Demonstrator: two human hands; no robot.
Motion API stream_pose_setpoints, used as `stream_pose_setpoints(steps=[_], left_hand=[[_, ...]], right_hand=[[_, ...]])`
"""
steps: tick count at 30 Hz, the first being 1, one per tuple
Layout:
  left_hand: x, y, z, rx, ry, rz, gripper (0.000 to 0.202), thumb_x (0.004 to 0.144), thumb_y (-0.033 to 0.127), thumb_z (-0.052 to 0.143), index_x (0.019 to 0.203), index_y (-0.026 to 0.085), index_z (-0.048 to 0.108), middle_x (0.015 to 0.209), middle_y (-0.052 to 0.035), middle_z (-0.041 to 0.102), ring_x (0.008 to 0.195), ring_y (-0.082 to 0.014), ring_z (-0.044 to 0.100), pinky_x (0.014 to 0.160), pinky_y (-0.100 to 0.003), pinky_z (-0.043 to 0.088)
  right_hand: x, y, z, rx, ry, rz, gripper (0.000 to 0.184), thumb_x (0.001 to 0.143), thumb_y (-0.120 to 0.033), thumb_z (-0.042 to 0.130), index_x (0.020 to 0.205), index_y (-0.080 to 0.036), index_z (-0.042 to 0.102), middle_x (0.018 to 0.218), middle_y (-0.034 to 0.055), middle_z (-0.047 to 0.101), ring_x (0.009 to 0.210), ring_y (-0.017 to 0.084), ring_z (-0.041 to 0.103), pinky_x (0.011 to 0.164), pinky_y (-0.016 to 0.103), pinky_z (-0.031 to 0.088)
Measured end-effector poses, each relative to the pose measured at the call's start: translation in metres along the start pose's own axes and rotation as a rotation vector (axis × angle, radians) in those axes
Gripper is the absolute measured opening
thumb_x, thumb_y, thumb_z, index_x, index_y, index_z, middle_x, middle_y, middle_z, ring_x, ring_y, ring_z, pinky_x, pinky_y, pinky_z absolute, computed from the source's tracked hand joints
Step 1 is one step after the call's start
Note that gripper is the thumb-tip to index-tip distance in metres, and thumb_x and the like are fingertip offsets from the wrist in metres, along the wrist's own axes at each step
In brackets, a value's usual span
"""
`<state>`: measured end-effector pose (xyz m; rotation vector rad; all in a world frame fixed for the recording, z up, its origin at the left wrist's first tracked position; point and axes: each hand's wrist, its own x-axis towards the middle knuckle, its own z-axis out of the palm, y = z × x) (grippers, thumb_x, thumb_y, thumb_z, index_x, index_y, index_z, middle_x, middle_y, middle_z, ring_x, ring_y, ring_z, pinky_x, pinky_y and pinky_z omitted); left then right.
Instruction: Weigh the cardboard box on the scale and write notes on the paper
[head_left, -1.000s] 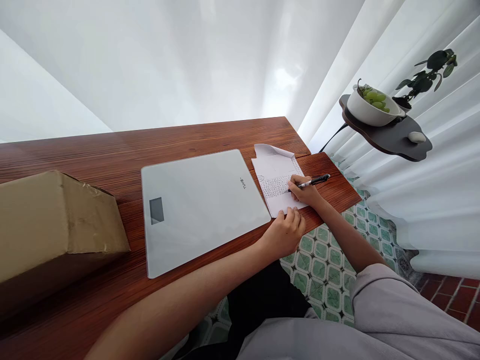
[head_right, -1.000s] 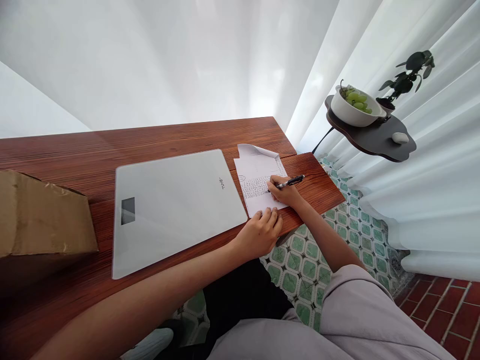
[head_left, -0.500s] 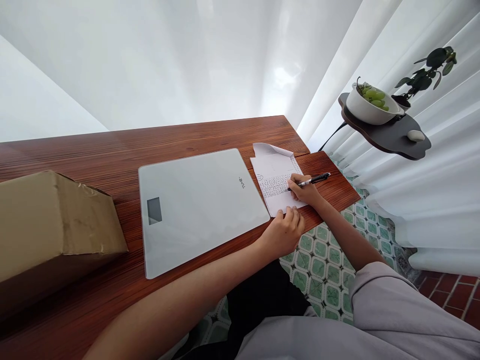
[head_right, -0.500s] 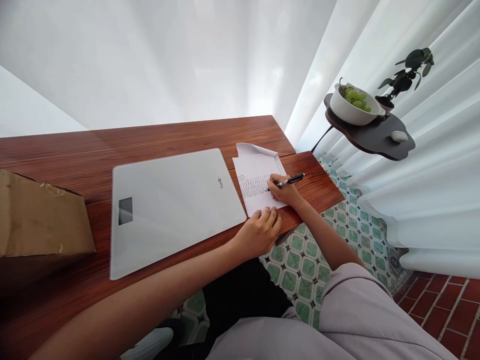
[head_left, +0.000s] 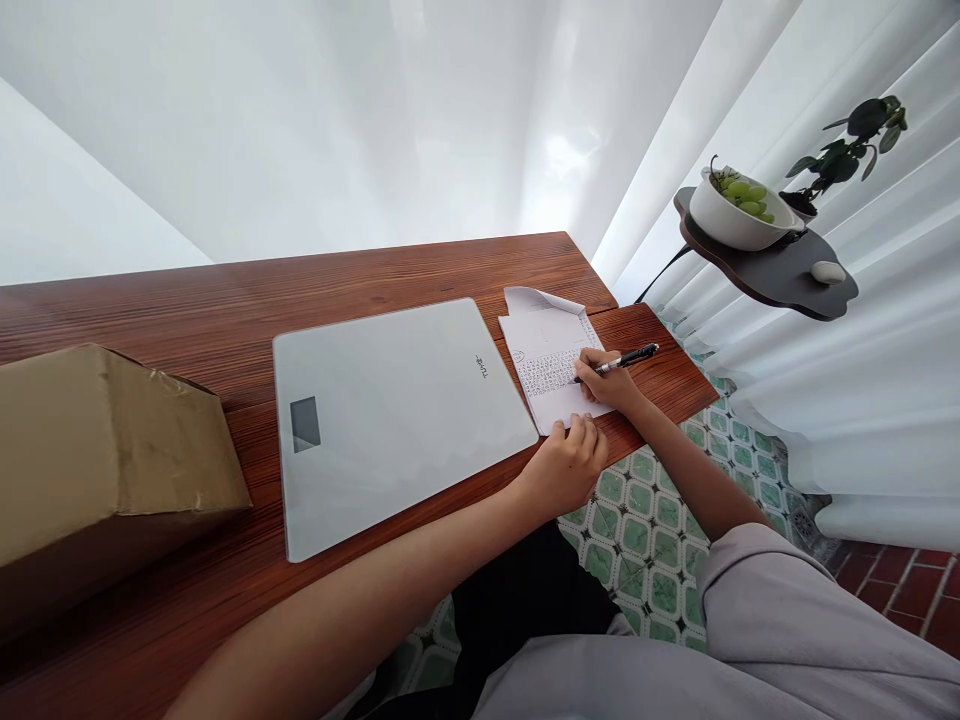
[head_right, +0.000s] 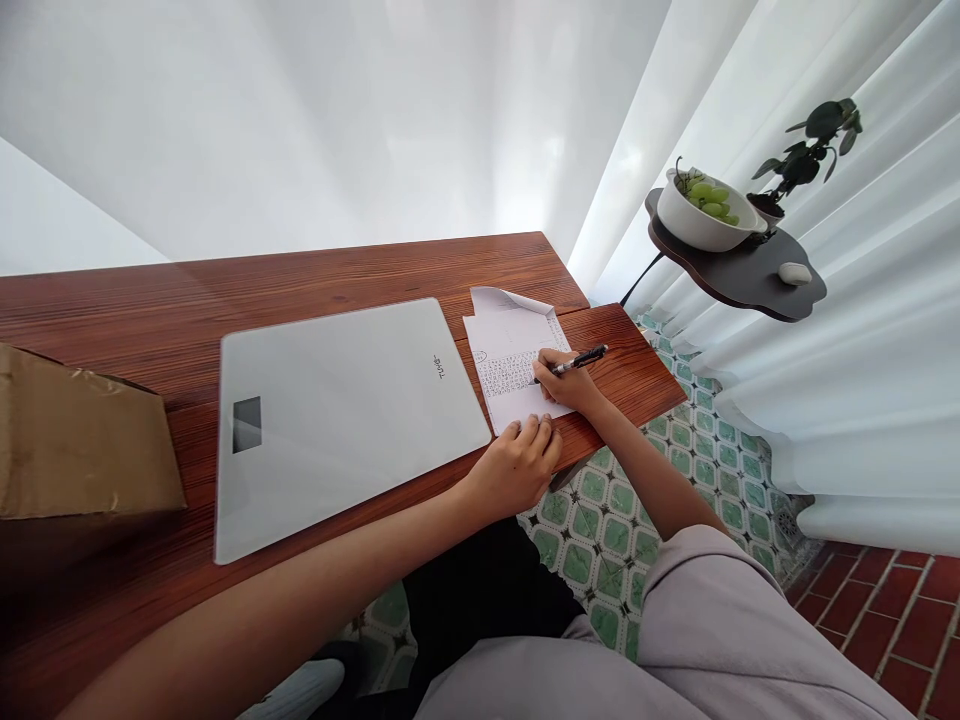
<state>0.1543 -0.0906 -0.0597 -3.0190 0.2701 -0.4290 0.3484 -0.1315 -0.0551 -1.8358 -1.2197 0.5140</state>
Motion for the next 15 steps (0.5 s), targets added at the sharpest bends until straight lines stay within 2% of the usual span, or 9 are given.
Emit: stream_pose_setpoints(steps=[8,15], left_hand=[[0.0002,0.0011,-0.0006,-0.005,0.005,-0.005,0.05,0.097,0.029,0.038,0.131,-0.003,0.055,0.134,-0.0278,0.059,0.119,-0.0374,0.058,0.09,-0.046,0.051],[0.0001,0.0008,0.0006,-0.011,0.007,-0.005,0.05,0.096,0.029,0.04,0.131,-0.003,0.055,0.134,-0.0286,0.058,0.119,-0.0379,0.058,0.089,-0.046,0.051]], right_hand=[[0.0018,-0.0024,0.0016,-0.003,0.018,0.007,0.034,0.092,-0.031,0.051,0.062,-0.022,0.038,0.045,-0.0044,0.051,0.04,0.012,0.048,0.048,0.027,0.041],[0.0009,-0.0024,0.0006,0.028,0.021,0.051,0.032,0.091,-0.036,0.049,0.063,-0.023,0.039,0.043,-0.0044,0.05,0.035,0.013,0.044,0.042,0.027,0.037]])
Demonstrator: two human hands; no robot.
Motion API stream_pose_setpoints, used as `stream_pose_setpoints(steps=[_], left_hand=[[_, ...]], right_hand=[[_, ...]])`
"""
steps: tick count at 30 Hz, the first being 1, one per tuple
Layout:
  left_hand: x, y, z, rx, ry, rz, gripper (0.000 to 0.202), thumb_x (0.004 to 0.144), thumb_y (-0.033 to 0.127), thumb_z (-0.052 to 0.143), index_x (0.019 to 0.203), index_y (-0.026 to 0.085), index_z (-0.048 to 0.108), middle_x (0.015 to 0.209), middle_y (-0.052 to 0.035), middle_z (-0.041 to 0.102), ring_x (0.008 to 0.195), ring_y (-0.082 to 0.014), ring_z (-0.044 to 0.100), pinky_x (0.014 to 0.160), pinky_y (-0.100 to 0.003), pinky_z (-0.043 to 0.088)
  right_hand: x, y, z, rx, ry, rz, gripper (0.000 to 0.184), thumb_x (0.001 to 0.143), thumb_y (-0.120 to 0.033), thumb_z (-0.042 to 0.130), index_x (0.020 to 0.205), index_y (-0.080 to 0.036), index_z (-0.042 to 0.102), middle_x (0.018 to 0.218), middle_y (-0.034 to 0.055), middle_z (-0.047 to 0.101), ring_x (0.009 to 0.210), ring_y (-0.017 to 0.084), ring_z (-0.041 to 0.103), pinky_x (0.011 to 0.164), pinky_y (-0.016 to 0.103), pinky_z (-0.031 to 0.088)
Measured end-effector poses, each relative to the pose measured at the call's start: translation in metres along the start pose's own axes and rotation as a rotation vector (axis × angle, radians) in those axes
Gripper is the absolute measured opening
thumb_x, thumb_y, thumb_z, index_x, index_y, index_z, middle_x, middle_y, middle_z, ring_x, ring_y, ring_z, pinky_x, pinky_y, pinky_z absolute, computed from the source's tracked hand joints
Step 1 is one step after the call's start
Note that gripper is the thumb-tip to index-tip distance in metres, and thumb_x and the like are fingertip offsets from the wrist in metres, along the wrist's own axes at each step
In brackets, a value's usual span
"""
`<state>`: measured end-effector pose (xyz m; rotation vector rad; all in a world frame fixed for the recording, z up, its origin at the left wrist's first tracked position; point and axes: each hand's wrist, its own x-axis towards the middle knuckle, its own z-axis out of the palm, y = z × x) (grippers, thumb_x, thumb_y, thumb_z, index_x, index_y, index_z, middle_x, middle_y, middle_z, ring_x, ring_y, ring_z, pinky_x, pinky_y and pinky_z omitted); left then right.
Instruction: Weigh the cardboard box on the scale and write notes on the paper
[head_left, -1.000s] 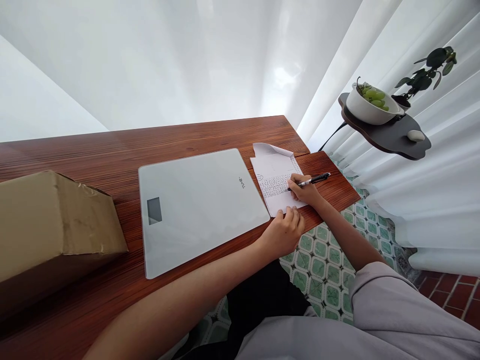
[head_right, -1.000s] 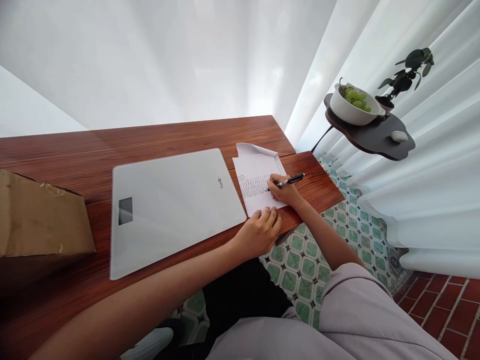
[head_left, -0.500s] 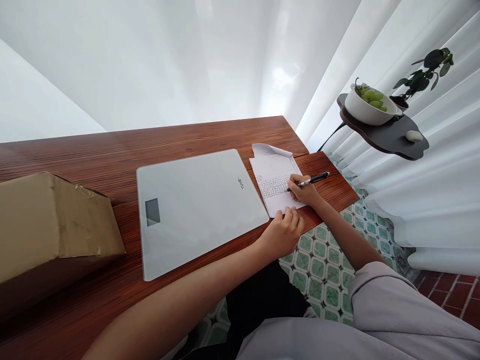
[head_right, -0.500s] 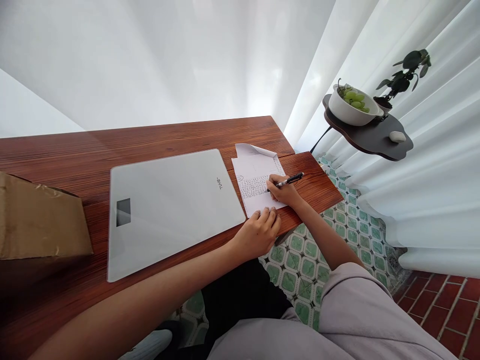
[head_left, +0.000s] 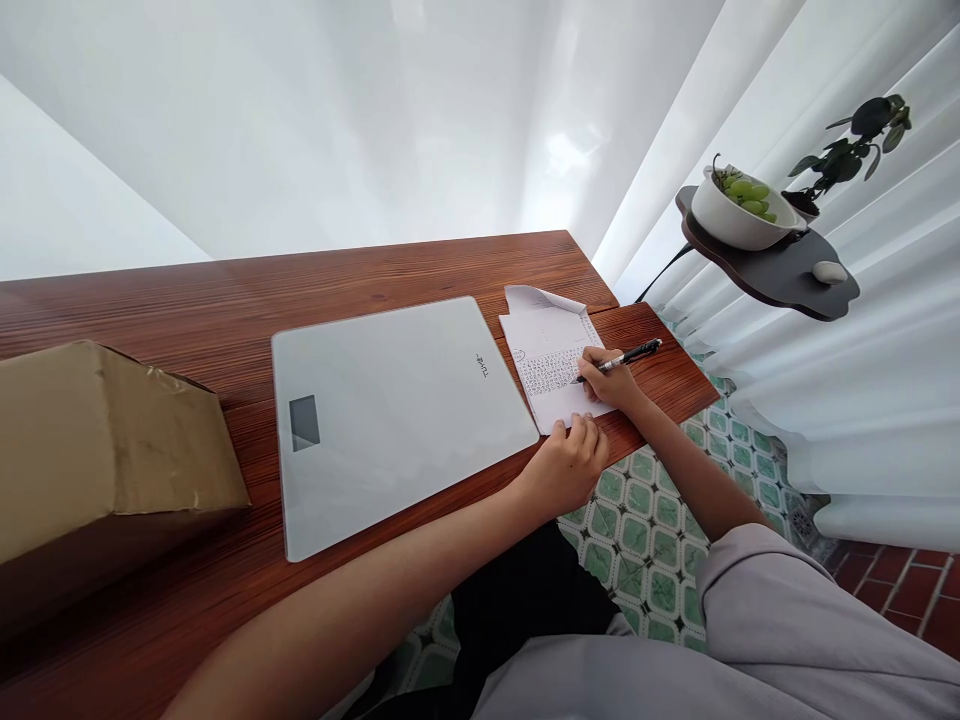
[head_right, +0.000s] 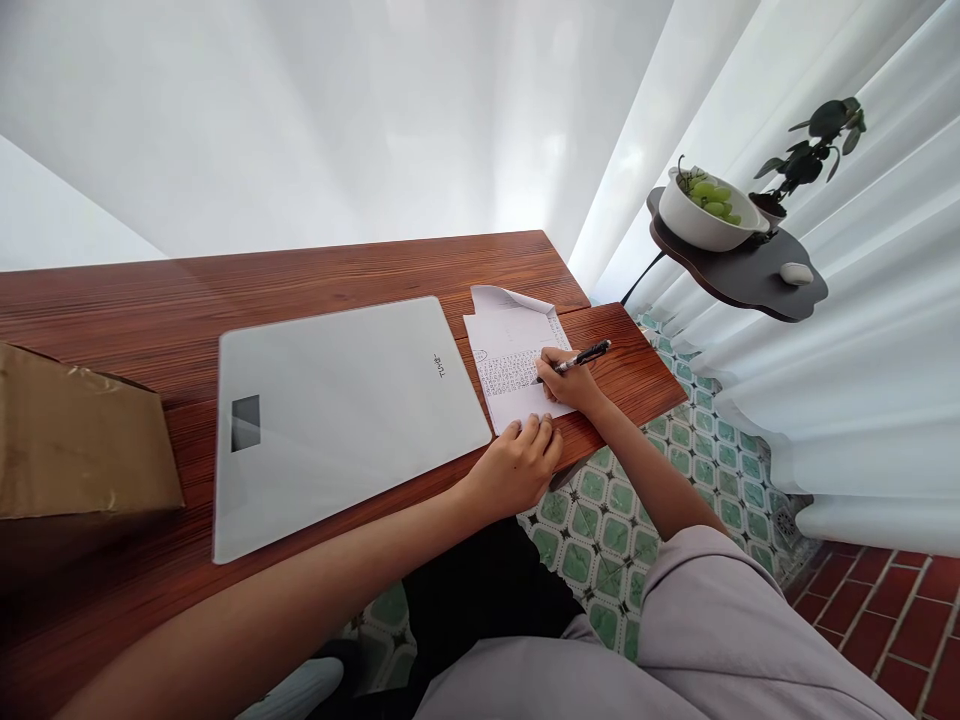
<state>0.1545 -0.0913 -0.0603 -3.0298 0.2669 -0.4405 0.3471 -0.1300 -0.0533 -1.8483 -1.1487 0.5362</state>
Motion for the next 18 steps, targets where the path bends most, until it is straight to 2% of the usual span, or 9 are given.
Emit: stream_pose_setpoints(steps=[6,9,13,15,18], left_hand=[[0.0,0.0,0.001,0.001,0.009,0.0,0.048,0.097,0.029,0.039,0.129,-0.003,0.056,0.133,-0.0287,0.059,0.119,-0.0373,0.058,0.09,-0.046,0.051],[0.0,0.0,0.001,0.012,0.024,-0.002,0.049,0.097,0.03,0.039,0.129,-0.002,0.057,0.133,-0.0283,0.06,0.118,-0.0369,0.059,0.089,-0.045,0.052],[-0.002,0.0,0.001,0.043,0.055,0.003,0.049,0.097,0.029,0.038,0.13,-0.002,0.058,0.133,-0.0268,0.061,0.118,-0.0361,0.061,0.089,-0.044,0.054],[-0.002,0.0,0.001,0.056,0.07,0.007,0.049,0.097,0.028,0.037,0.129,-0.002,0.058,0.132,-0.0264,0.062,0.118,-0.0356,0.061,0.088,-0.043,0.054],[-0.002,0.0,0.001,0.066,0.082,0.01,0.049,0.096,0.027,0.037,0.129,-0.002,0.059,0.131,-0.0262,0.062,0.117,-0.0354,0.062,0.087,-0.043,0.054]], right_hand=[[0.0,-0.004,0.002,0.002,-0.003,-0.016,0.034,0.088,-0.031,0.053,0.059,-0.023,0.038,0.042,-0.0039,0.05,0.036,0.012,0.046,0.045,0.027,0.041],[0.001,-0.001,0.001,0.03,0.038,-0.006,0.035,0.088,-0.037,0.055,0.06,-0.023,0.041,0.042,-0.0036,0.05,0.034,0.012,0.044,0.04,0.026,0.038],[0.004,0.004,-0.005,0.065,0.269,-0.004,0.04,0.097,-0.053,0.042,0.07,-0.024,0.04,0.042,-0.006,0.043,0.032,0.011,0.037,0.035,0.025,0.031],[0.006,0.005,-0.008,-0.002,0.418,-0.045,0.041,0.1,-0.056,0.041,0.074,-0.024,0.042,0.046,-0.0057,0.044,0.037,0.012,0.043,0.041,0.025,0.036],[0.009,0.006,-0.012,-0.169,0.56,-0.115,0.036,0.097,-0.055,0.053,0.084,-0.021,0.055,0.06,-0.0009,0.058,0.053,0.014,0.056,0.058,0.028,0.047]])
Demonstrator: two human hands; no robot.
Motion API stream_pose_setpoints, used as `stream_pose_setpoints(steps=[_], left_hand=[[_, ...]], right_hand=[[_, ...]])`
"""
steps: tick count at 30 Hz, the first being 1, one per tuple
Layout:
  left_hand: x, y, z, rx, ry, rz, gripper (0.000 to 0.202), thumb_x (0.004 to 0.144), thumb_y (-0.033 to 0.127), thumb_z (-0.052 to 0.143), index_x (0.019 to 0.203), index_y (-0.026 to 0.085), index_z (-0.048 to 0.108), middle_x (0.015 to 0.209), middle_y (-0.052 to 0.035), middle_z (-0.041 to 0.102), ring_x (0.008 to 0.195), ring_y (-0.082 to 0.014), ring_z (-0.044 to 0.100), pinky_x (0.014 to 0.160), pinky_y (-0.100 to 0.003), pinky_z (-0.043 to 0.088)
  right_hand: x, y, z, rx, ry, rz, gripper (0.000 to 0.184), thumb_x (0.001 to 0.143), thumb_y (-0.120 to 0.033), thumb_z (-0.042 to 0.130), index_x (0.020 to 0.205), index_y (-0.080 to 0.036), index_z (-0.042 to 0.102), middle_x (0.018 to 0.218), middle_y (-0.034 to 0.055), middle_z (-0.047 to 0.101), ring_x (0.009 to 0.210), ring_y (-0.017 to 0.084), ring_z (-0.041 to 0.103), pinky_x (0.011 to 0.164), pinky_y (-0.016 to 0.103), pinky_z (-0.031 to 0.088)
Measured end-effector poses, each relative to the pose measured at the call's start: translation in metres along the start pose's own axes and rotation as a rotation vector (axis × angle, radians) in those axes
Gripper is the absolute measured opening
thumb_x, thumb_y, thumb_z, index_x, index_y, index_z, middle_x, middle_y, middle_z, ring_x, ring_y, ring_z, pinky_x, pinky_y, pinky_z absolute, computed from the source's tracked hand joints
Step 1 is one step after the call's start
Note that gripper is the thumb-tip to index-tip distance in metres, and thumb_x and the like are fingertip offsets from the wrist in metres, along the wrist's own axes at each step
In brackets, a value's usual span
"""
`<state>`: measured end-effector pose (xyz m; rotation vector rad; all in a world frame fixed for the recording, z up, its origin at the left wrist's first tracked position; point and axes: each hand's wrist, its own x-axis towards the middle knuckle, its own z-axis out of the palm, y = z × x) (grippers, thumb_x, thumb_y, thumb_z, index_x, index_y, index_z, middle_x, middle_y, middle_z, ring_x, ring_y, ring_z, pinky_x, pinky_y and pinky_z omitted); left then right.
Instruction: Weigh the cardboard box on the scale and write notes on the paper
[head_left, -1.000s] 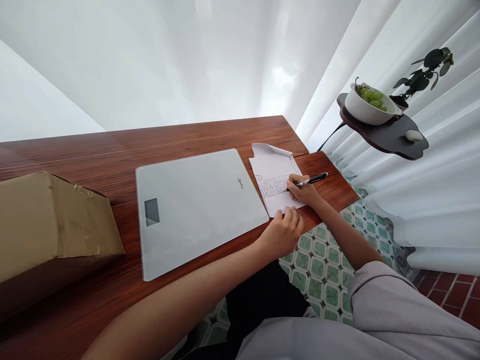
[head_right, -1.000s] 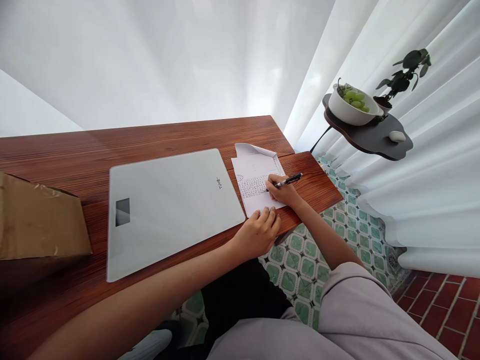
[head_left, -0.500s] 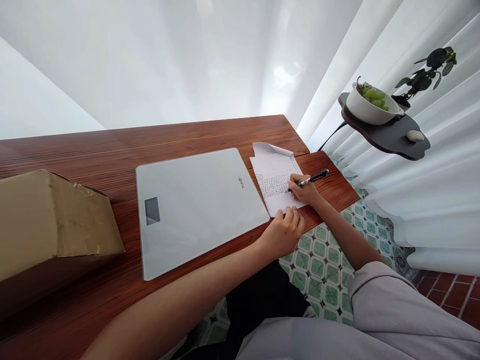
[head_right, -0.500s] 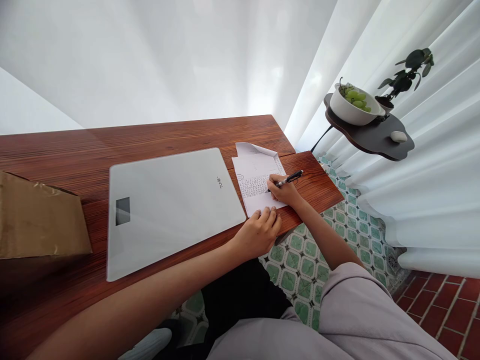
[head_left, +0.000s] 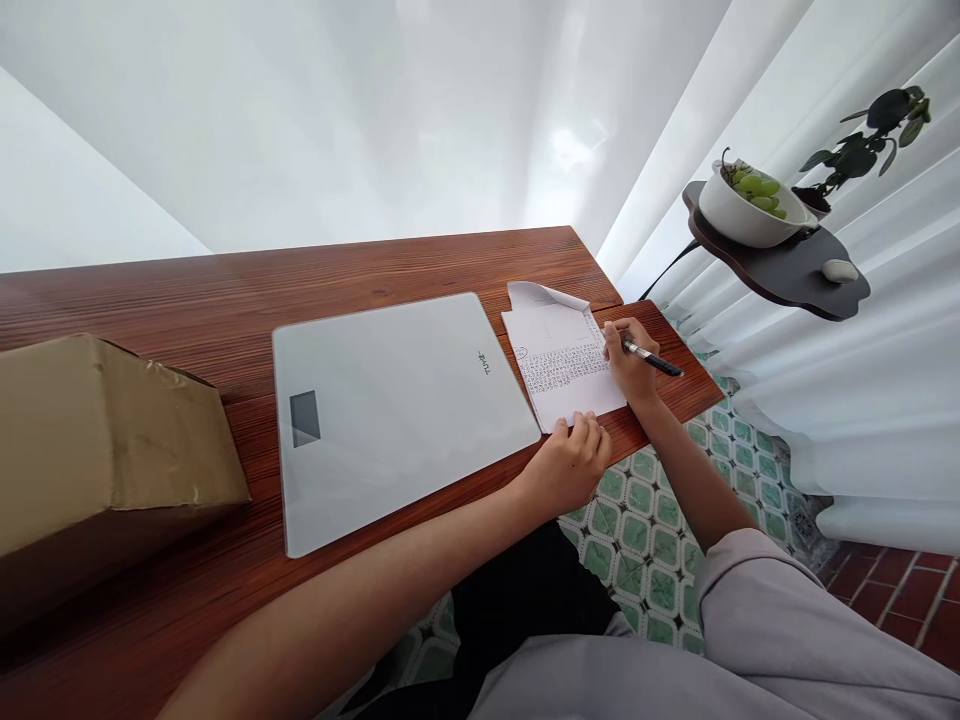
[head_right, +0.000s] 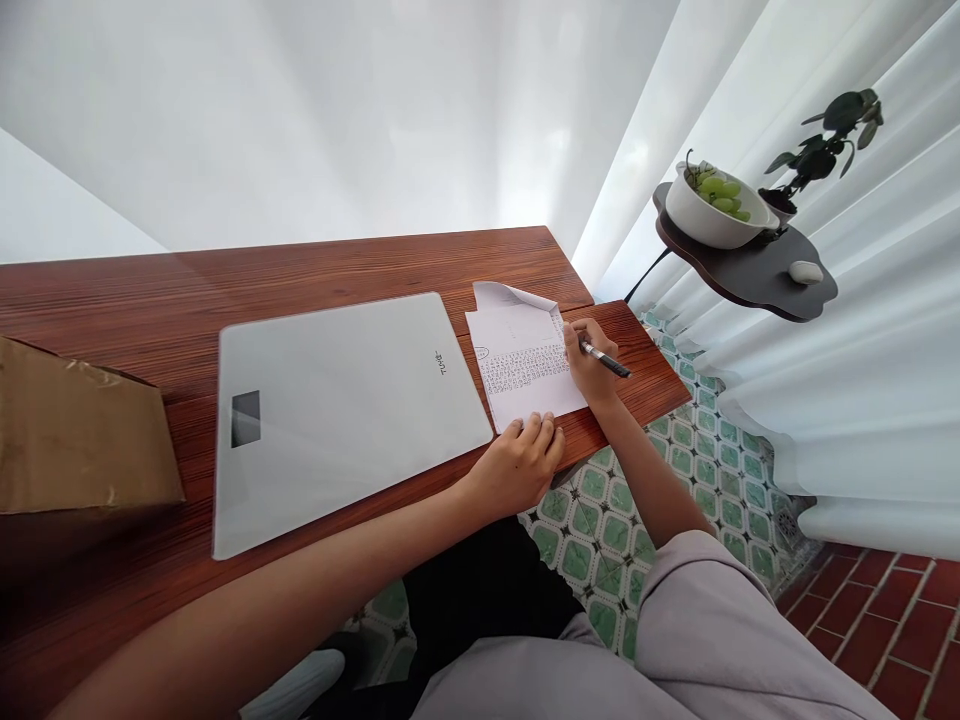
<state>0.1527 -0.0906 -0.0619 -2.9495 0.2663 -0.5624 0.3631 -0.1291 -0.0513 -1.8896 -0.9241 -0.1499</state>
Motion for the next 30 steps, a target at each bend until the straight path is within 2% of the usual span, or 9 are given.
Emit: stream_pose_setpoints(steps=[2,5,10,14,18,24,30], left_hand=[[0.0,0.0,0.0,0.0,-0.002,-0.003,0.049,0.096,0.027,0.037,0.129,-0.002,0.059,0.131,-0.0259,0.062,0.117,-0.0353,0.062,0.088,-0.043,0.054],[0.001,0.0,0.0,-0.003,-0.013,-0.006,0.049,0.095,0.028,0.039,0.129,-0.001,0.058,0.131,-0.0261,0.062,0.117,-0.0355,0.061,0.088,-0.043,0.054],[0.001,0.0,-0.001,-0.003,-0.037,-0.004,0.049,0.096,0.029,0.038,0.13,-0.002,0.057,0.132,-0.0269,0.061,0.118,-0.0354,0.06,0.089,-0.043,0.053],[0.002,-0.001,-0.005,-0.008,-0.097,0.003,0.049,0.096,0.029,0.038,0.131,-0.001,0.055,0.136,-0.0264,0.059,0.121,-0.0357,0.059,0.091,-0.043,0.051],[0.004,-0.002,-0.008,-0.028,-0.143,0.003,0.049,0.098,0.028,0.034,0.133,-0.001,0.054,0.138,-0.0269,0.057,0.122,-0.0354,0.057,0.092,-0.043,0.049],[0.006,-0.001,-0.009,-0.049,-0.144,-0.017,0.044,0.099,0.026,0.033,0.13,0.003,0.056,0.138,-0.0244,0.054,0.113,-0.0316,0.058,0.088,-0.041,0.047],[0.007,-0.001,-0.01,-0.028,-0.172,-0.009,0.043,0.099,0.023,0.028,0.124,0.004,0.058,0.123,-0.0218,0.061,0.107,-0.0311,0.059,0.08,-0.04,0.046]], right_hand=[[0.002,0.003,0.0,-0.075,0.018,-0.056,0.031,0.095,-0.051,0.059,0.094,-0.02,0.062,0.078,0.0032,0.068,0.069,0.016,0.063,0.069,0.03,0.051],[0.004,0.009,0.0,-0.114,-0.013,-0.091,0.027,0.092,-0.042,0.063,0.107,-0.02,0.064,0.096,0.0054,0.071,0.083,0.018,0.067,0.077,0.031,0.054],[0.004,0.016,0.004,-0.098,-0.075,-0.02,0.029,0.079,-0.02,0.064,0.109,-0.018,0.065,0.089,0.0042,0.07,0.075,0.017,0.065,0.07,0.029,0.054],[0.004,0.017,0.005,-0.077,-0.093,0.013,0.029,0.081,-0.024,0.064,0.109,-0.017,0.064,0.087,0.0042,0.07,0.071,0.017,0.063,0.072,0.031,0.054],[0.005,0.023,0.005,-0.166,-0.13,0.011,0.028,0.08,-0.024,0.064,0.108,-0.017,0.065,0.083,0.0041,0.069,0.067,0.017,0.059,0.076,0.033,0.051],[0.008,0.029,0.005,-0.233,-0.156,0.024,0.031,0.078,-0.025,0.06,0.106,-0.014,0.068,0.078,0.0052,0.067,0.068,0.02,0.059,0.079,0.035,0.048],[0.008,0.03,0.006,-0.263,-0.135,-0.004,0.033,0.082,-0.029,0.05,0.106,-0.016,0.069,0.076,0.0056,0.065,0.069,0.022,0.058,0.079,0.036,0.046]])
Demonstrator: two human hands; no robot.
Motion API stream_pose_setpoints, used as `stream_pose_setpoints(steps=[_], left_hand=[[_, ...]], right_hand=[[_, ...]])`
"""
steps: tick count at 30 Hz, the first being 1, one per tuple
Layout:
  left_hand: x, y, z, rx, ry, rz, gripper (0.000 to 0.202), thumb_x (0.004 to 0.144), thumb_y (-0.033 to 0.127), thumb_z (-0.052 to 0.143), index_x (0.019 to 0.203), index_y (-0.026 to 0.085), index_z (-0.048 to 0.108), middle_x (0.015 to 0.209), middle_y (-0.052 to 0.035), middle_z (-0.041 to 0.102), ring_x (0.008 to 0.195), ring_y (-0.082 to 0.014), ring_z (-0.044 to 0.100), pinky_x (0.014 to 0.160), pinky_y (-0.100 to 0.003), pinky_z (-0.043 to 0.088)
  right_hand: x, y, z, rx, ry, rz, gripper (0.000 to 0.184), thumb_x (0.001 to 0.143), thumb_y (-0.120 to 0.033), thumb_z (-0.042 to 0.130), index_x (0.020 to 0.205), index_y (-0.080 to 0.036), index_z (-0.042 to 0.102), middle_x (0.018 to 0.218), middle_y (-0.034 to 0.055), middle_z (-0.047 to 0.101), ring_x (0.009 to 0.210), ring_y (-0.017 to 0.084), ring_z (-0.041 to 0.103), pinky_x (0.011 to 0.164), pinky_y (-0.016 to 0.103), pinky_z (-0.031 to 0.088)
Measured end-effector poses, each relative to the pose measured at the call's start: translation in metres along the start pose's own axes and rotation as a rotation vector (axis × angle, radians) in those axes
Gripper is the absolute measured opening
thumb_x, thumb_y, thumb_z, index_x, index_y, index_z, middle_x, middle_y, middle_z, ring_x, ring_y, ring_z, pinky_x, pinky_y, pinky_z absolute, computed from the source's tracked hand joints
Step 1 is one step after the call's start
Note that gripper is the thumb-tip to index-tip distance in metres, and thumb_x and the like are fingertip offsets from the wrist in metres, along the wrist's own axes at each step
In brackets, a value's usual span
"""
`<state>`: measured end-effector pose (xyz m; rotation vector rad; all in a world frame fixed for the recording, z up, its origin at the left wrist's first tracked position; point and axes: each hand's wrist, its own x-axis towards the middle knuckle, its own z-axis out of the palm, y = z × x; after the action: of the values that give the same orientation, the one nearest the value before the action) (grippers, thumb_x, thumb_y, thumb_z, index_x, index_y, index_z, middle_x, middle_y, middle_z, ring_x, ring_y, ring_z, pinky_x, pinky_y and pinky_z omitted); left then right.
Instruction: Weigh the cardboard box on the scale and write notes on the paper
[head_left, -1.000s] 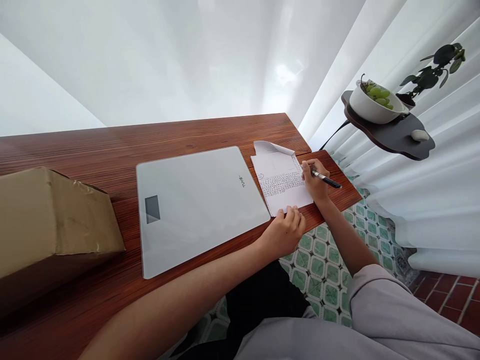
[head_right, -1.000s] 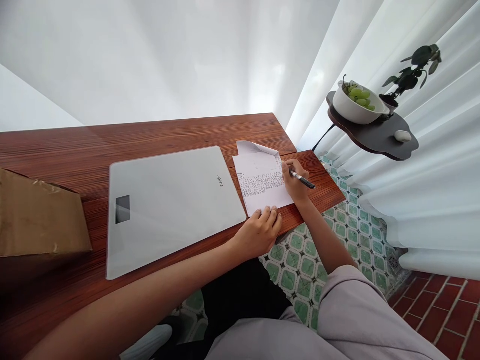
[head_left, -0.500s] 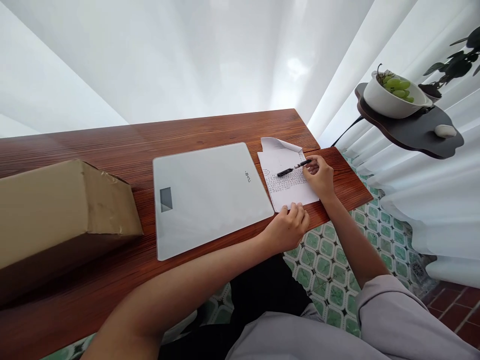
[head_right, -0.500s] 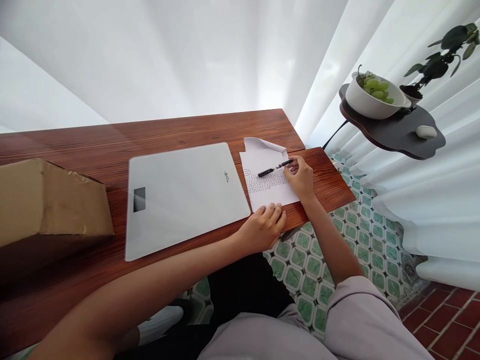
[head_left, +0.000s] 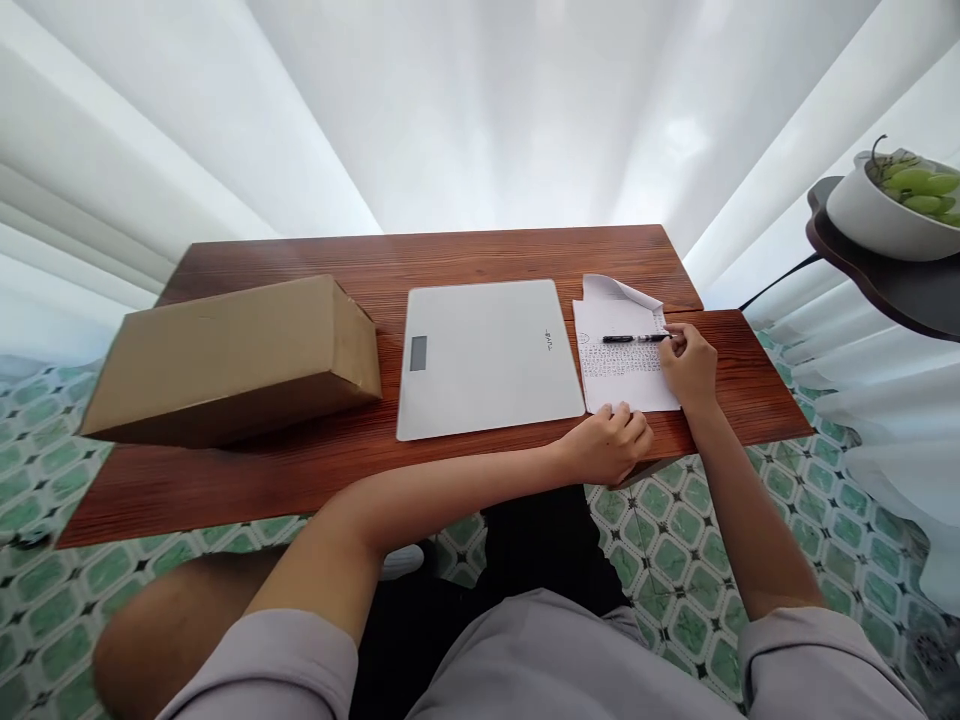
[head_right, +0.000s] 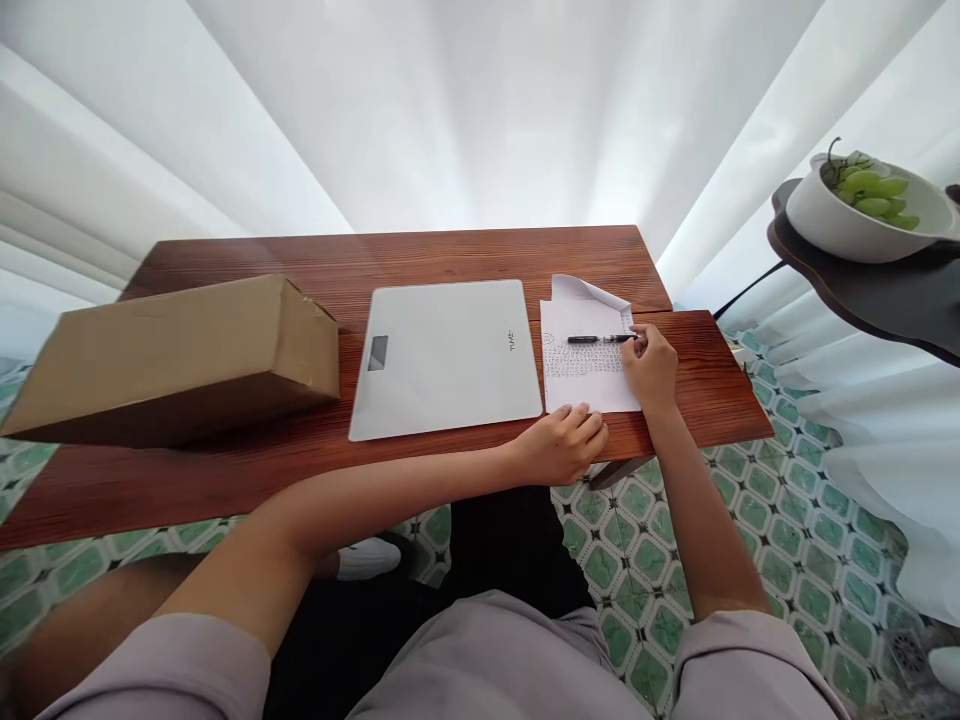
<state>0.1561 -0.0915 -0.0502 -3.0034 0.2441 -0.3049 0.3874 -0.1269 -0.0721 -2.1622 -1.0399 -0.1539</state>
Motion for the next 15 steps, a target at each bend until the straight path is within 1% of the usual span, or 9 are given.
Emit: stream_pose_setpoints(steps=[2,4,6,8,10,12,15], left_hand=[[-0.002,-0.001,-0.001,0.025,0.033,0.032,0.045,0.1,0.023,0.028,0.131,0.003,0.055,0.127,-0.0224,0.06,0.11,-0.0307,0.059,0.081,-0.039,0.046],[-0.006,-0.003,-0.005,0.066,0.085,0.095,0.047,0.101,0.024,0.027,0.138,0.006,0.051,0.131,-0.0209,0.06,0.112,-0.0294,0.059,0.081,-0.038,0.046],[-0.014,-0.006,-0.012,0.106,0.121,0.153,0.047,0.102,0.025,0.028,0.141,0.009,0.049,0.132,-0.0191,0.061,0.111,-0.0273,0.06,0.08,-0.037,0.046],[-0.025,-0.01,-0.022,0.139,0.133,0.152,0.046,0.102,0.024,0.031,0.142,0.011,0.049,0.132,-0.0181,0.061,0.109,-0.0255,0.06,0.079,-0.036,0.047],[-0.039,-0.015,-0.035,0.164,0.145,0.099,0.045,0.101,0.024,0.033,0.141,0.012,0.05,0.132,-0.0168,0.062,0.108,-0.0243,0.061,0.078,-0.035,0.047],[-0.057,-0.023,-0.049,0.184,0.157,0.019,0.045,0.101,0.024,0.034,0.141,0.013,0.05,0.132,-0.015,0.062,0.108,-0.0232,0.061,0.078,-0.033,0.047],[-0.087,-0.038,-0.072,0.206,0.186,-0.149,0.046,0.1,0.025,0.036,0.144,0.016,0.049,0.134,-0.0126,0.062,0.113,-0.0225,0.06,0.085,-0.033,0.049]], right_hand=[[0.001,0.0,0.0,-0.008,0.024,0.003,0.031,0.084,-0.032,0.048,0.103,-0.016,0.067,0.076,0.0068,0.066,0.071,0.023,0.059,0.079,0.036,0.046],[0.001,0.0,0.0,-0.019,0.038,0.017,0.029,0.087,-0.036,0.046,0.098,-0.017,0.064,0.079,0.0088,0.067,0.073,0.024,0.06,0.078,0.037,0.046],[0.002,0.001,0.0,-0.03,0.044,0.03,0.029,0.09,-0.04,0.043,0.094,-0.019,0.062,0.083,0.0109,0.068,0.074,0.025,0.06,0.078,0.037,0.045],[0.003,0.003,0.0,-0.036,0.043,0.033,0.03,0.091,-0.042,0.04,0.09,-0.02,0.06,0.086,0.0125,0.069,0.077,0.026,0.061,0.078,0.037,0.045],[0.004,0.007,0.001,-0.035,0.032,0.038,0.032,0.092,-0.042,0.038,0.088,-0.02,0.061,0.089,0.0134,0.069,0.081,0.027,0.061,0.08,0.038,0.044],[0.005,0.011,0.003,-0.028,0.015,0.053,0.035,0.091,-0.044,0.036,0.088,-0.021,0.063,0.09,0.0137,0.07,0.083,0.028,0.061,0.081,0.04,0.043],[0.008,0.017,0.005,-0.01,0.004,0.087,0.039,0.09,-0.046,0.035,0.088,-0.021,0.064,0.09,0.0152,0.07,0.085,0.03,0.061,0.082,0.042,0.043]])
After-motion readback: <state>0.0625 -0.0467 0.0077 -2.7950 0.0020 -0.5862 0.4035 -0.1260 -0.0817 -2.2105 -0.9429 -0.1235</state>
